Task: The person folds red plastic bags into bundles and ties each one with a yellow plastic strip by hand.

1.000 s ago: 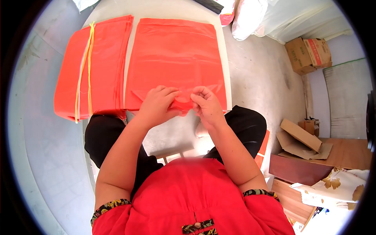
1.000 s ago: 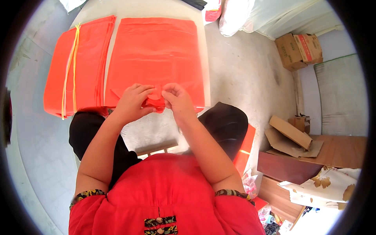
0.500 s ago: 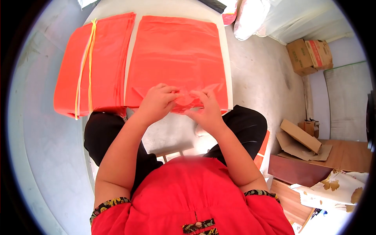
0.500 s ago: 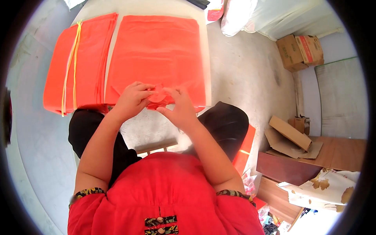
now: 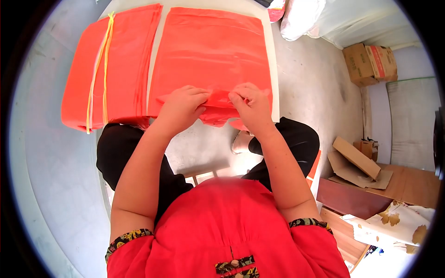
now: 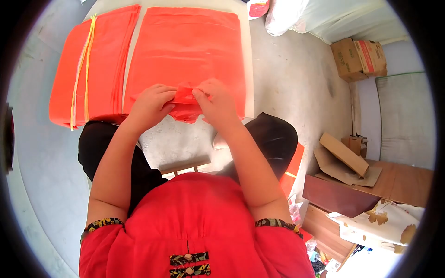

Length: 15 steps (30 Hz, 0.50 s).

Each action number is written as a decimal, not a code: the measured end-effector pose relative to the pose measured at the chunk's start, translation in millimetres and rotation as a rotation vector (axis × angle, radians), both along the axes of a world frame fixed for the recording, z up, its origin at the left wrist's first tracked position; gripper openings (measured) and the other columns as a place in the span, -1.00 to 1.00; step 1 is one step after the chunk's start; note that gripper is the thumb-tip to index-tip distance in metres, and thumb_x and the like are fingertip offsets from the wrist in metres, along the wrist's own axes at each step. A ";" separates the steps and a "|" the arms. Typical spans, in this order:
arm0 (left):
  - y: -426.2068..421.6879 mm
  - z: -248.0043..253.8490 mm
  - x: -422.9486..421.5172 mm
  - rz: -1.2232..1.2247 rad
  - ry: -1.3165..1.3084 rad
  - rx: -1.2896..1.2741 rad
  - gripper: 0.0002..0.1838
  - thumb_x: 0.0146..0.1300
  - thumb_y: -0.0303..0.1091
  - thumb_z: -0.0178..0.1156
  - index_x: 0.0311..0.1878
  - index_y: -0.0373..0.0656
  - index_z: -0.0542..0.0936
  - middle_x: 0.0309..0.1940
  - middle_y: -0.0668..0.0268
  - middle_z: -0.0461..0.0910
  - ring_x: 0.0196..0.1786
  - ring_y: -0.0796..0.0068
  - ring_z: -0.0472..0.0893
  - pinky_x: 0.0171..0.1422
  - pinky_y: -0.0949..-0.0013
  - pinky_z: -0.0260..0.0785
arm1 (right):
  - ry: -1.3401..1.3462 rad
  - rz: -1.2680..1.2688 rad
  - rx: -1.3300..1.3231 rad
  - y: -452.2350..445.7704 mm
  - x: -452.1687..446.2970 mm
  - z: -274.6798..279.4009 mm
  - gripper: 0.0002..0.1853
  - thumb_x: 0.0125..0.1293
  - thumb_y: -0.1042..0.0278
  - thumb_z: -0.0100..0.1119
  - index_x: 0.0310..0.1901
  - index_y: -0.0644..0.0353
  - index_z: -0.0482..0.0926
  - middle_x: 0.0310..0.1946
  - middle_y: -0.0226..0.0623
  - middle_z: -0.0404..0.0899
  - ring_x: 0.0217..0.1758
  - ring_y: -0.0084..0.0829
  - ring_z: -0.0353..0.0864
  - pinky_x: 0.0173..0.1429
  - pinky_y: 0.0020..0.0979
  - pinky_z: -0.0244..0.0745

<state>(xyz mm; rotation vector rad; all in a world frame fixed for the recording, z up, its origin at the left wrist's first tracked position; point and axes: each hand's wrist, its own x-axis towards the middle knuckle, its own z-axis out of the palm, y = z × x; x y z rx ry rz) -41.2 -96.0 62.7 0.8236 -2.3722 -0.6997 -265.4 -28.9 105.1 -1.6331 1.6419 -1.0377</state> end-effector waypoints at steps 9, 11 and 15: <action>10.1 -10.1 -18.3 -0.072 -0.010 -0.044 -0.69 0.09 -0.58 0.36 -0.04 -0.21 0.77 0.05 0.23 0.75 0.11 0.10 0.65 0.16 0.13 0.57 | -0.347 -0.039 0.288 32.8 -16.3 -8.0 -0.76 0.58 0.30 0.20 -0.08 0.33 0.70 -0.11 -0.33 0.68 -0.05 -0.50 0.61 0.01 -0.42 0.52; 10.2 -14.8 -19.8 -0.070 0.009 -0.036 -0.68 0.07 -0.60 0.33 -0.06 -0.19 0.78 0.03 0.25 0.76 0.09 0.12 0.65 0.15 0.13 0.57 | -0.455 -0.243 0.276 39.4 -35.1 -15.3 -0.69 0.65 0.20 0.12 0.01 0.31 0.69 -0.05 -0.33 0.68 0.01 -0.49 0.61 0.11 -0.41 0.52; 10.3 -7.7 -19.5 -0.063 0.096 0.088 -0.68 0.06 -0.62 0.27 -0.09 -0.20 0.77 -0.02 0.28 0.78 0.07 0.14 0.64 0.16 0.13 0.55 | -0.424 -0.511 0.048 44.8 -81.7 -36.5 -0.57 0.72 0.07 -0.04 0.24 0.28 0.60 0.14 -0.28 0.65 0.20 -0.43 0.60 0.36 -0.36 0.46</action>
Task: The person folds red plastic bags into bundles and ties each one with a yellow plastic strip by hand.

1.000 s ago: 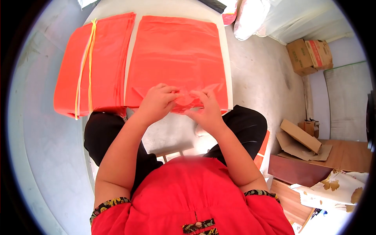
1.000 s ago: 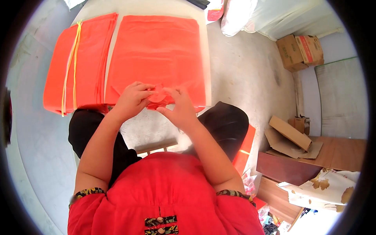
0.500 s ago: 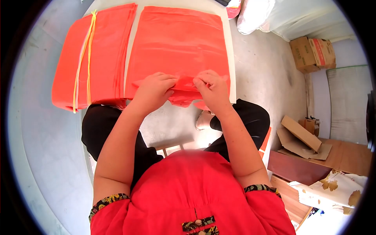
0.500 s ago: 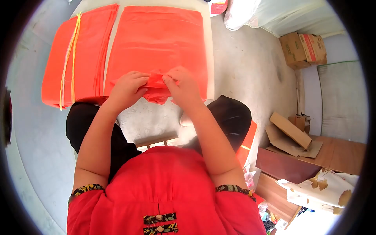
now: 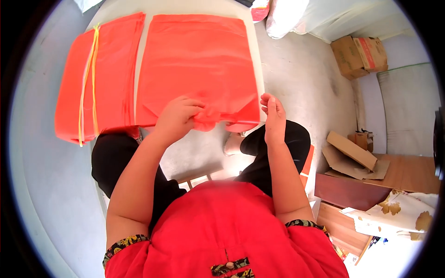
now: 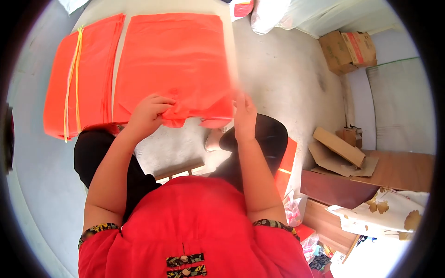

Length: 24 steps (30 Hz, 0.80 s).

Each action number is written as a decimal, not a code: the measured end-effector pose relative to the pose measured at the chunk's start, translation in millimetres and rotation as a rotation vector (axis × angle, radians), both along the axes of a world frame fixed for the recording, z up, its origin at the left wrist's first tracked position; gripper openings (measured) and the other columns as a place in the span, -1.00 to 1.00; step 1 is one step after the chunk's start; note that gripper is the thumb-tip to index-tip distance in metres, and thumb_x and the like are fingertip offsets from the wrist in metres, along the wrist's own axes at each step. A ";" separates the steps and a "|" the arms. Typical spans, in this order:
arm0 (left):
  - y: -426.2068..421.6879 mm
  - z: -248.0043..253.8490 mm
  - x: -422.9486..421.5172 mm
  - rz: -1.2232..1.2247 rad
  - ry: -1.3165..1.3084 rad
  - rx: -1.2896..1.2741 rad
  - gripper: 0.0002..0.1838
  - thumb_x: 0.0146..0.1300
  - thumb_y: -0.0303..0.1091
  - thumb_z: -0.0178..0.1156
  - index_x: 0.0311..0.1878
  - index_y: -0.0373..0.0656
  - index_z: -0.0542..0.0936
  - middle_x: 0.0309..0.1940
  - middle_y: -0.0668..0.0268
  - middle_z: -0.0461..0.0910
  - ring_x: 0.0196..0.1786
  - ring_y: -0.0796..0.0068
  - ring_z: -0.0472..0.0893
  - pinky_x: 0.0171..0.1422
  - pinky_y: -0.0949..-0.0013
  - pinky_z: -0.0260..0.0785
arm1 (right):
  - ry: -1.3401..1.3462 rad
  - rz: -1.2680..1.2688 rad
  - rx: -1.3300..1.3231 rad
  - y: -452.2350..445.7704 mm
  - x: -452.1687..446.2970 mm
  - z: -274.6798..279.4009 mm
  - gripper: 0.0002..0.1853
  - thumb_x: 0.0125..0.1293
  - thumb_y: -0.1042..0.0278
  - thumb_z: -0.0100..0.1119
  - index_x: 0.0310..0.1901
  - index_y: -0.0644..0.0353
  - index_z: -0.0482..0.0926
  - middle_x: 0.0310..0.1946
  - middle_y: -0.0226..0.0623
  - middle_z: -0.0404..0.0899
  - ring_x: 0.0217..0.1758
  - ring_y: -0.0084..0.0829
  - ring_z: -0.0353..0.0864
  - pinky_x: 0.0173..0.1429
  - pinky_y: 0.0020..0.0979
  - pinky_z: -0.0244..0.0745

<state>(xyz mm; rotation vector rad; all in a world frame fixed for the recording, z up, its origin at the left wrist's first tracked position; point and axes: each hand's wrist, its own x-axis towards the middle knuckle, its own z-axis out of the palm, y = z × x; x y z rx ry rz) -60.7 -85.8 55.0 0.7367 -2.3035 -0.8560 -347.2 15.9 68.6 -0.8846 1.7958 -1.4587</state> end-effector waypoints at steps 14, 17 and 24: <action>-3.6 -10.5 5.0 0.076 0.204 0.533 -0.72 0.27 -0.61 0.23 0.03 -0.22 0.70 -0.15 0.16 0.67 -0.05 0.13 0.61 0.09 0.25 0.49 | -0.042 0.079 0.062 -24.9 -24.8 -24.0 -0.38 0.72 -0.03 -0.10 0.58 0.23 0.24 0.45 -0.13 0.41 0.47 -0.28 0.47 0.57 -0.26 0.32; -5.3 -6.1 7.8 0.039 0.158 0.510 -0.68 0.24 -0.63 0.24 0.05 -0.21 0.71 -0.11 0.17 0.68 -0.03 0.11 0.63 0.10 0.22 0.50 | -0.245 0.082 0.007 -26.1 -22.1 -22.3 -0.37 0.72 0.01 -0.07 0.61 0.21 0.16 0.47 -0.10 0.37 0.43 -0.29 0.49 0.53 -0.27 0.37; 2.4 3.3 2.7 -0.106 -0.034 -0.101 -0.64 -0.04 -0.64 0.31 -0.13 -0.15 0.82 0.09 0.22 0.74 0.09 0.10 0.67 0.18 0.14 0.56 | -0.231 0.248 0.224 30.6 -39.8 -17.1 -0.22 0.57 0.11 0.22 0.66 0.12 0.10 0.33 -0.02 0.56 0.36 -0.32 0.55 0.43 -0.31 0.41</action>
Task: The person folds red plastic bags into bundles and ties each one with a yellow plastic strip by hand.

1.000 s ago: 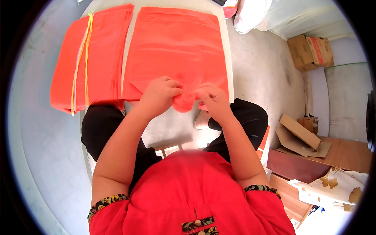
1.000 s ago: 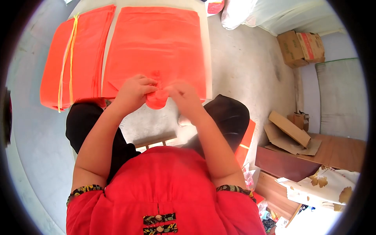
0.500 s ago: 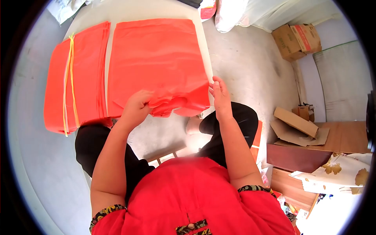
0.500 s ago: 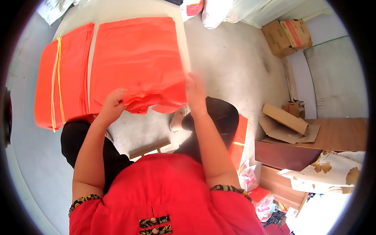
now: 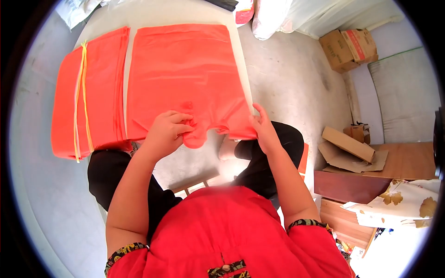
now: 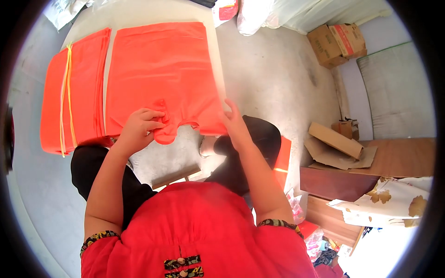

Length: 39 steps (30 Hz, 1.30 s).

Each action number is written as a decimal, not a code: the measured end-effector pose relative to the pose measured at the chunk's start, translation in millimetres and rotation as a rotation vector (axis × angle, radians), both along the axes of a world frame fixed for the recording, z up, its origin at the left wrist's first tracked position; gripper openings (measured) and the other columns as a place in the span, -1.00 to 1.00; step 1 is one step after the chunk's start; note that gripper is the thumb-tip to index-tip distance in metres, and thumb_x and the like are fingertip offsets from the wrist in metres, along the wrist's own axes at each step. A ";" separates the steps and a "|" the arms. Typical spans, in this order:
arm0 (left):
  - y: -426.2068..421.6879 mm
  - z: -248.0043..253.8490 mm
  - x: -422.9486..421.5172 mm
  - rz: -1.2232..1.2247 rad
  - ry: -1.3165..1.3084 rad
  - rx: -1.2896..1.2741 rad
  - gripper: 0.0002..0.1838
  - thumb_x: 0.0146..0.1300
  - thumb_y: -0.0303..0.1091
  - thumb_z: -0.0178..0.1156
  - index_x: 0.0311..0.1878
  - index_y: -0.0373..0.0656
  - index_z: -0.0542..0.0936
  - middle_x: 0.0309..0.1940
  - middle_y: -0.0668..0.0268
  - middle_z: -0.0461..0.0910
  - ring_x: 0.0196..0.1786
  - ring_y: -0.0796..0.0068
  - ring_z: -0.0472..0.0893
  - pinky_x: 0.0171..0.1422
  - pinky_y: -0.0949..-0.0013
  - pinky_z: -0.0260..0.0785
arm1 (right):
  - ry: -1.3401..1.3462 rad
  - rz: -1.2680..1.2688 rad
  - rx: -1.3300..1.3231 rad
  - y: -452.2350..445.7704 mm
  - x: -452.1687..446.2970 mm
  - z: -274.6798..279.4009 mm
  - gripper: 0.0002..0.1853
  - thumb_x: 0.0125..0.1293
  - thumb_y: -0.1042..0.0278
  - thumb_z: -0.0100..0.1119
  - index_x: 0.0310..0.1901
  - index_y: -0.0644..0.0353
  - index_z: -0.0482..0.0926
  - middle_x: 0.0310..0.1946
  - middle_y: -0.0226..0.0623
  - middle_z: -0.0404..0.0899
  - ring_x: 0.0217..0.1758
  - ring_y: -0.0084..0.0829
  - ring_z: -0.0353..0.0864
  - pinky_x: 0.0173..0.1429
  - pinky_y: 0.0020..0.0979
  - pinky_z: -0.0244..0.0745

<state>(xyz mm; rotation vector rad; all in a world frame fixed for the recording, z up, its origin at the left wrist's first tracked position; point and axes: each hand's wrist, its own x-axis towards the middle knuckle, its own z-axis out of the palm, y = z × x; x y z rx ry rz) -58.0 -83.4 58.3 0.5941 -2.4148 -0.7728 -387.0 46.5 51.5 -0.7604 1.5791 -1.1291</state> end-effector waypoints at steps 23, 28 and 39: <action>7.8 -2.7 -0.7 0.001 -0.008 -0.128 -0.68 -0.06 -0.62 0.38 -0.17 -0.18 0.81 0.13 0.18 0.72 0.09 0.09 0.69 0.14 0.07 0.56 | 0.462 0.718 -0.007 -104.7 49.2 60.7 -0.76 0.41 0.42 0.19 0.03 0.29 0.68 -0.31 -0.44 0.60 -0.27 -0.59 0.58 -0.06 -0.51 0.53; 10.9 5.1 -0.8 0.040 -0.073 -0.041 -0.73 0.01 -0.54 0.46 -0.15 -0.16 0.82 0.22 0.11 0.66 0.12 0.06 0.68 0.16 0.09 0.57 | 0.170 0.680 0.238 -136.1 73.1 54.5 -0.67 0.58 0.23 0.02 0.06 0.26 0.70 -0.25 -0.39 0.65 -0.27 -0.52 0.65 -0.05 -0.46 0.59; 15.4 11.5 -3.2 0.103 -0.122 -0.027 -0.81 0.16 -0.44 0.48 -0.13 -0.10 0.86 0.44 0.00 0.47 0.12 0.02 0.67 0.20 0.06 0.57 | 0.035 0.741 0.136 -132.4 67.5 30.7 -0.67 0.54 0.34 -0.05 0.13 0.25 0.66 -0.14 -0.36 0.72 -0.19 -0.51 0.68 -0.03 -0.43 0.57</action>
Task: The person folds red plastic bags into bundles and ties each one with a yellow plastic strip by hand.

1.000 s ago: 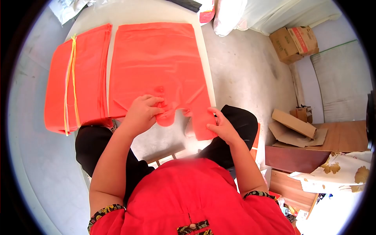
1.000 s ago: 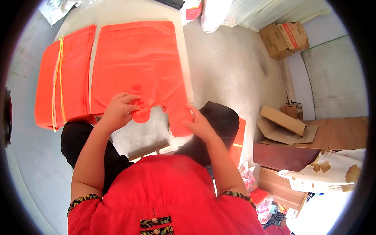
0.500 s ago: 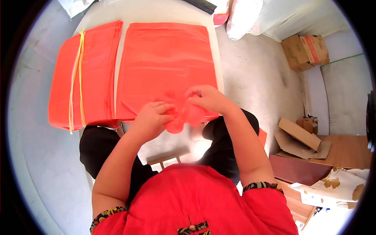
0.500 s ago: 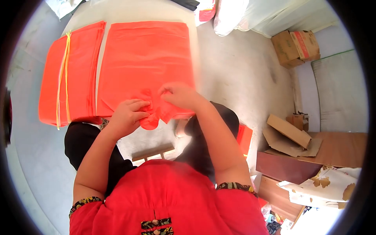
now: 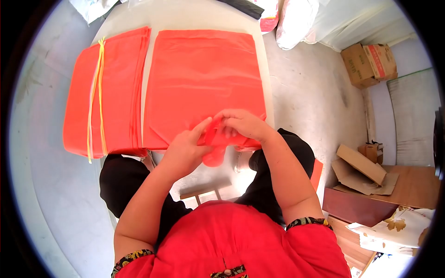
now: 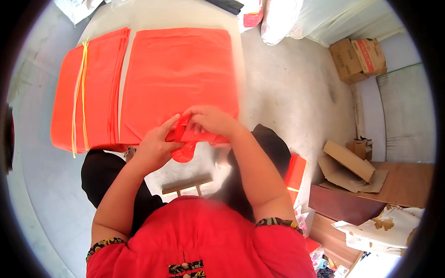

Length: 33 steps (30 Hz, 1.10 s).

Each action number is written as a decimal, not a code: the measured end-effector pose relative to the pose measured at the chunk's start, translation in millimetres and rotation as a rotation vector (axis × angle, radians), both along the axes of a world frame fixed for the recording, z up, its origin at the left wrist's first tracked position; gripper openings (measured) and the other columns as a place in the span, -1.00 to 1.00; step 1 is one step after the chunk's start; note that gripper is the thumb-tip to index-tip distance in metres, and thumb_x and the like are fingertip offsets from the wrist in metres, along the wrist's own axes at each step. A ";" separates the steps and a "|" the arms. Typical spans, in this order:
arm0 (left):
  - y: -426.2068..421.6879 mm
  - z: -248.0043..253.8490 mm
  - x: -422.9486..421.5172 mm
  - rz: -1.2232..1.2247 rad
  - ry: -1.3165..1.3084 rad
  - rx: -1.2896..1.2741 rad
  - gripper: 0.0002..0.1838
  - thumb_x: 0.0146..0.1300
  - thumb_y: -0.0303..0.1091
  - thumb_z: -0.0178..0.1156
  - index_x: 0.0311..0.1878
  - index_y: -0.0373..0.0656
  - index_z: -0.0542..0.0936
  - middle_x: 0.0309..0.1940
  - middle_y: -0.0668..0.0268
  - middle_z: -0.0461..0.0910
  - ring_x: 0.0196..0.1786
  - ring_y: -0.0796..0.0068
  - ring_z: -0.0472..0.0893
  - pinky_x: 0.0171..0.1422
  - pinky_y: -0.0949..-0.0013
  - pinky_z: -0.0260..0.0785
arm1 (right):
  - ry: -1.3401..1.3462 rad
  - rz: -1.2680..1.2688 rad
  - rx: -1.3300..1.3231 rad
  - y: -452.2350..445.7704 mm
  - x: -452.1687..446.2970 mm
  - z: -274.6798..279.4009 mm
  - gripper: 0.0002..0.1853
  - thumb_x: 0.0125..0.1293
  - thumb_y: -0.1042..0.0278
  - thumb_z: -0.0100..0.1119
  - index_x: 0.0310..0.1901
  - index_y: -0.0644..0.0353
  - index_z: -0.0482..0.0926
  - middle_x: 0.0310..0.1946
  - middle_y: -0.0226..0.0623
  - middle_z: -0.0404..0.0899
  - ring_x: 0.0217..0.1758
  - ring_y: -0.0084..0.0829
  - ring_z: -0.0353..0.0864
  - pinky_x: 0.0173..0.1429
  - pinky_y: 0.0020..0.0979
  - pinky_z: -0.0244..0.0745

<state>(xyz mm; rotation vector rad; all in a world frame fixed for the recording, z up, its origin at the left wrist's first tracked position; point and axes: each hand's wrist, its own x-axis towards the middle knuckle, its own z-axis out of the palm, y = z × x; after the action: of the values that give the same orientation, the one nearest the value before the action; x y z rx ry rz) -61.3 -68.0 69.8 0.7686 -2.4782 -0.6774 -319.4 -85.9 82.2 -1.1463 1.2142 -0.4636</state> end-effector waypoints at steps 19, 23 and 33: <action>-1.2 -1.3 -2.8 0.000 -0.007 -0.140 -0.74 -0.03 -0.49 0.37 -0.20 -0.09 0.77 0.02 0.28 0.68 0.24 0.20 0.61 0.31 0.07 0.42 | 0.484 0.108 -0.411 5.0 31.8 4.8 -0.42 0.43 0.37 0.18 0.48 0.18 0.40 -0.24 -0.18 0.73 -0.13 -0.22 0.74 0.00 -0.23 0.59; -7.2 -13.3 -3.9 0.067 0.078 -0.035 -0.76 -0.02 -0.49 0.38 -0.21 -0.17 0.70 -0.14 0.22 0.70 0.03 0.08 0.67 0.10 0.05 0.49 | 0.292 -0.004 -0.271 17.9 17.3 11.7 -0.56 0.46 0.48 0.09 0.35 0.23 0.45 -0.16 -0.25 0.70 -0.16 -0.32 0.71 -0.01 -0.28 0.59; -13.5 -12.8 -29.6 0.365 0.168 0.233 -0.86 0.21 -0.54 0.36 -0.17 -0.26 0.64 -0.25 0.12 0.65 -0.15 0.05 0.67 -0.07 0.17 0.53 | 0.235 0.231 -0.677 45.8 7.2 16.3 -0.76 0.27 0.60 0.27 -0.03 0.24 0.67 -0.05 -0.20 0.68 -0.01 -0.25 0.68 0.11 -0.32 0.61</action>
<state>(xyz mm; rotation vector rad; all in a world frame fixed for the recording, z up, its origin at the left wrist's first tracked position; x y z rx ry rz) -90.9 -81.4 57.0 1.1631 -2.0555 -0.8595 -312.2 -40.1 98.5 -1.9412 1.1308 -0.5958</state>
